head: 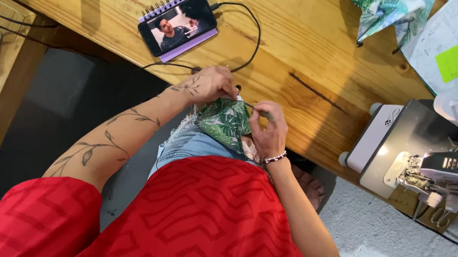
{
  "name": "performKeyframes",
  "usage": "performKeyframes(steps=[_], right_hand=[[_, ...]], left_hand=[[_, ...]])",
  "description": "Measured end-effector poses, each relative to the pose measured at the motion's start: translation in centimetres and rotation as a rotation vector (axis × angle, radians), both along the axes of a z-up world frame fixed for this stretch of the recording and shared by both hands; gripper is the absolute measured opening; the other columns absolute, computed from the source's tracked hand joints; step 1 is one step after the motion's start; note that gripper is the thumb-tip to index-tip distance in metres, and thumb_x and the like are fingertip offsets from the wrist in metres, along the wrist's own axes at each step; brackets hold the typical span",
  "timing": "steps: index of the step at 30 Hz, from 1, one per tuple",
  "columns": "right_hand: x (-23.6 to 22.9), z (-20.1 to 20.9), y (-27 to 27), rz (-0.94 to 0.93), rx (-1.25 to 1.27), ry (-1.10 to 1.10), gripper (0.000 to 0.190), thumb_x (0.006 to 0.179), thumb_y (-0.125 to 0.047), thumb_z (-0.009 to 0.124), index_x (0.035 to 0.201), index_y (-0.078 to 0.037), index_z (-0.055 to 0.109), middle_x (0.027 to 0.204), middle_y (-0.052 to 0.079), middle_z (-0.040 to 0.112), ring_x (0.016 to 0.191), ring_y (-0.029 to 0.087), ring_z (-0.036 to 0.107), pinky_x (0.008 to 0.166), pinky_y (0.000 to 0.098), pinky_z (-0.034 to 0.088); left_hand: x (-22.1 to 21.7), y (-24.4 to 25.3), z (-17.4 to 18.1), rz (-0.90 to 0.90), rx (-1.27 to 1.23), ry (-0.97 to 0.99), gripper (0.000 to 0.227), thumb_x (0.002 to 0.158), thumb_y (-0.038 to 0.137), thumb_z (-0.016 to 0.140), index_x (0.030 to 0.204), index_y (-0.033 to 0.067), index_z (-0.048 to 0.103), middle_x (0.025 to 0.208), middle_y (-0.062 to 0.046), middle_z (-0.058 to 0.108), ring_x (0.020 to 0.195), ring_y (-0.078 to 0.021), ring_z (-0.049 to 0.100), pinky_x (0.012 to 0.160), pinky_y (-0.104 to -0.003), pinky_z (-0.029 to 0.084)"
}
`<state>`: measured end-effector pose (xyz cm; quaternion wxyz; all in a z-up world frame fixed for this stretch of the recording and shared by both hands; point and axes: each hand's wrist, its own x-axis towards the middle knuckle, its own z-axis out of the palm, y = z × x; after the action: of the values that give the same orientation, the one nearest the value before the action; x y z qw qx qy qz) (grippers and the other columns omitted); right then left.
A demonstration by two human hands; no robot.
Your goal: Folding and aligning fabric pieces on a workbench to prepare them for sewing
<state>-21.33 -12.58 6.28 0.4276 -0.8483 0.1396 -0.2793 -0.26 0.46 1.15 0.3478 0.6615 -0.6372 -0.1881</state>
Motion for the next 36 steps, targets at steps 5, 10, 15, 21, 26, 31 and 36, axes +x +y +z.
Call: performKeyframes(steps=[5, 10, 15, 21, 26, 31, 36], right_hand=[[-0.3, 0.1, -0.3, -0.023, 0.016, -0.021, 0.007, 0.092, -0.003, 0.065, 0.097, -0.007, 0.065, 0.096, 0.012, 0.066, 0.087, 0.029, 0.069, 0.071, 0.0340, 0.058], [-0.3, -0.2, 0.1, -0.028, 0.013, -0.014, 0.006, 0.092, -0.003, 0.065, 0.098, -0.005, 0.065, 0.096, 0.013, 0.066, 0.086, 0.031, 0.070, 0.068, 0.0327, 0.059], [0.0, -1.0, 0.5, 0.066, -0.007, 0.031, 0.011, 0.092, -0.005, 0.066, 0.102, -0.007, 0.065, 0.102, 0.012, 0.067, 0.093, 0.032, 0.069, 0.078, 0.0383, 0.057], [0.1, -2.9, 0.7, 0.135, -0.037, 0.027, 0.015, 0.089, -0.003, 0.069, 0.103, -0.008, 0.066, 0.103, 0.012, 0.068, 0.097, 0.032, 0.069, 0.084, 0.0397, 0.056], [0.5, -2.9, 0.8, 0.160, -0.082, 0.029, 0.016, 0.088, -0.002, 0.070, 0.102, -0.008, 0.065, 0.103, 0.012, 0.066, 0.098, 0.033, 0.068, 0.084, 0.0401, 0.056], [0.4, -3.1, 0.5, 0.170, -0.077, 0.031, 0.017, 0.088, -0.003, 0.070, 0.104, -0.008, 0.065, 0.103, 0.012, 0.066, 0.097, 0.033, 0.068, 0.084, 0.0406, 0.056], [0.8, -3.8, 0.7, 0.219, -0.045, 0.045, 0.021, 0.088, -0.006, 0.073, 0.107, -0.007, 0.064, 0.107, 0.015, 0.065, 0.102, 0.038, 0.066, 0.088, 0.0448, 0.055]], left_hand=[[0.3, 0.0, -1.3, 0.007, 0.046, 0.037, 0.019, 0.091, 0.021, 0.066, 0.092, 0.0346, 0.079, 0.083, 0.001, 0.065, 0.094, -0.0234, 0.065, 0.078, -0.040, 0.059], [0.2, 0.1, -1.3, -0.009, -0.002, 0.030, 0.018, 0.091, 0.020, 0.067, 0.091, 0.0326, 0.080, 0.081, 0.000, 0.064, 0.092, -0.0250, 0.065, 0.077, -0.040, 0.058], [0.3, 0.0, -1.8, -0.020, 0.010, -0.017, 0.012, 0.091, 0.021, 0.070, 0.089, 0.0290, 0.080, 0.083, -0.001, 0.065, 0.094, -0.0248, 0.066, 0.080, -0.039, 0.057], [0.3, -0.1, -2.1, -0.038, -0.018, 0.002, 0.015, 0.095, 0.024, 0.068, 0.088, 0.0303, 0.079, 0.082, -0.001, 0.065, 0.092, -0.0246, 0.066, 0.080, -0.037, 0.057], [0.5, -0.1, -2.2, -0.033, -0.026, -0.007, 0.015, 0.096, 0.026, 0.068, 0.086, 0.0286, 0.079, 0.080, -0.001, 0.065, 0.091, -0.0249, 0.066, 0.078, -0.037, 0.057], [0.4, -0.5, -1.9, -0.037, -0.040, -0.018, 0.012, 0.093, 0.025, 0.070, 0.085, 0.0251, 0.079, 0.080, -0.002, 0.065, 0.088, -0.0260, 0.066, 0.077, -0.038, 0.058], [0.5, -0.2, -1.5, -0.073, -0.051, -0.029, 0.010, 0.091, 0.024, 0.070, 0.088, 0.0240, 0.080, 0.081, -0.004, 0.065, 0.089, -0.0282, 0.066, 0.077, -0.040, 0.058]])
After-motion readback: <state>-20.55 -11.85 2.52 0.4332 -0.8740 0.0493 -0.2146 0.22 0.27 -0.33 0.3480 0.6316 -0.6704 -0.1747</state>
